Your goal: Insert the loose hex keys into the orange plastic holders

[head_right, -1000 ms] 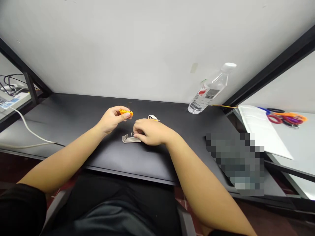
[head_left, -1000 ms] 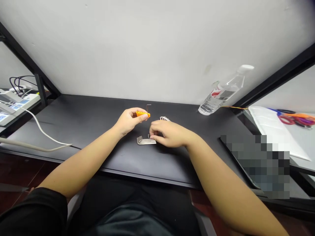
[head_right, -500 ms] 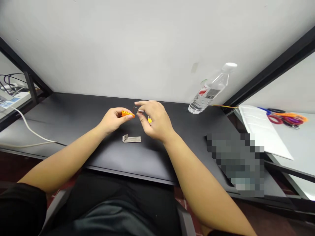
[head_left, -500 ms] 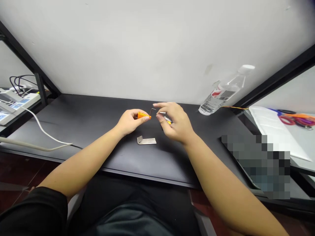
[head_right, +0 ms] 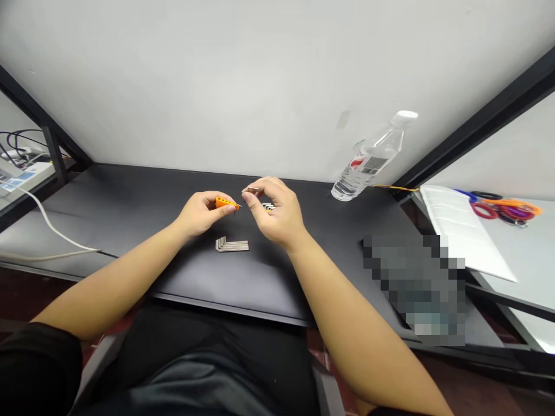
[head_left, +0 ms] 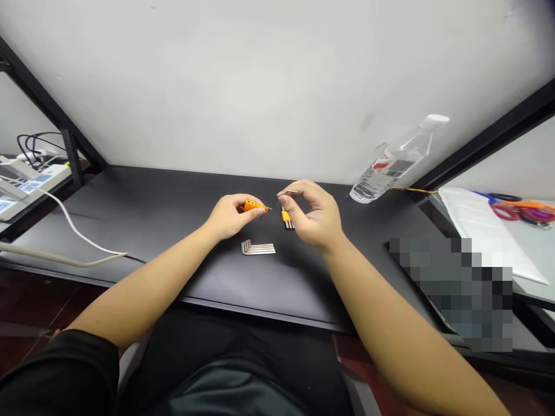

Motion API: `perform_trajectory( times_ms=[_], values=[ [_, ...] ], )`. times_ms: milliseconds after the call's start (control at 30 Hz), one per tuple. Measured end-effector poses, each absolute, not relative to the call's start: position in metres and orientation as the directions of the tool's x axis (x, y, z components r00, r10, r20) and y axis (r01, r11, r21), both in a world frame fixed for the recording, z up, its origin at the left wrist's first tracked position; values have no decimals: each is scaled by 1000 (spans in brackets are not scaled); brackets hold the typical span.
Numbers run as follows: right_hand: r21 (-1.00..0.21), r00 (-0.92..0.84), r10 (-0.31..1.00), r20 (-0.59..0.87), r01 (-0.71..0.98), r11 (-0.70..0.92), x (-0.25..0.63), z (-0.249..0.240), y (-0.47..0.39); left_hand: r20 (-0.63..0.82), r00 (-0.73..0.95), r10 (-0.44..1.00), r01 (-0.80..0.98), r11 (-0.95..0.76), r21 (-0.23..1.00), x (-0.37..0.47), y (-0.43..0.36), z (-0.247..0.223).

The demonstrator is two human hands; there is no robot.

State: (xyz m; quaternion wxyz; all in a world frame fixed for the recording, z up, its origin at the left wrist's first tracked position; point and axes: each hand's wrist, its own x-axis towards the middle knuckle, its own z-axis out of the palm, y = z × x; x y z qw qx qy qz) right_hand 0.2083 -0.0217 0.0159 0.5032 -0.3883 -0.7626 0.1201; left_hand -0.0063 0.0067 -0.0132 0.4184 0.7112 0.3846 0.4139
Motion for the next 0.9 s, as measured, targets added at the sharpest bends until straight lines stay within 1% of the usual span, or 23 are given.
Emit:
perform_trajectory(
  times_ms=[67, 100, 167, 367, 567, 800, 900],
  values=[
    [-668, -169, 779, 604, 426, 610, 205, 15, -23, 273, 366, 890, 205, -363, 909, -6, 6, -13],
    [-696, -167, 799, 577, 411, 589, 204, 15, -24, 274, 367, 889, 204, -365, 908, -5, 5, -13],
    [-715, -166, 817, 552, 411, 566, 202, 13, -25, 278, 370, 887, 199, -368, 908, -5, 5, -13],
    [-684, -155, 818, 554, 475, 554, 203, 13, -25, 293, 380, 877, 220, -393, 893, -5, 4, -12],
    [-656, -221, 808, 546, 488, 576, 205, 13, -23, 302, 388, 871, 271, -421, 865, -4, 2, -11],
    [-605, -256, 806, 533, 552, 575, 206, 17, -26, 286, 398, 872, 307, -420, 854, -5, 2, -12],
    [-572, -294, 820, 491, 601, 558, 205, 17, -24, 289, 382, 878, 349, -426, 834, -5, 3, -13]
  ],
)
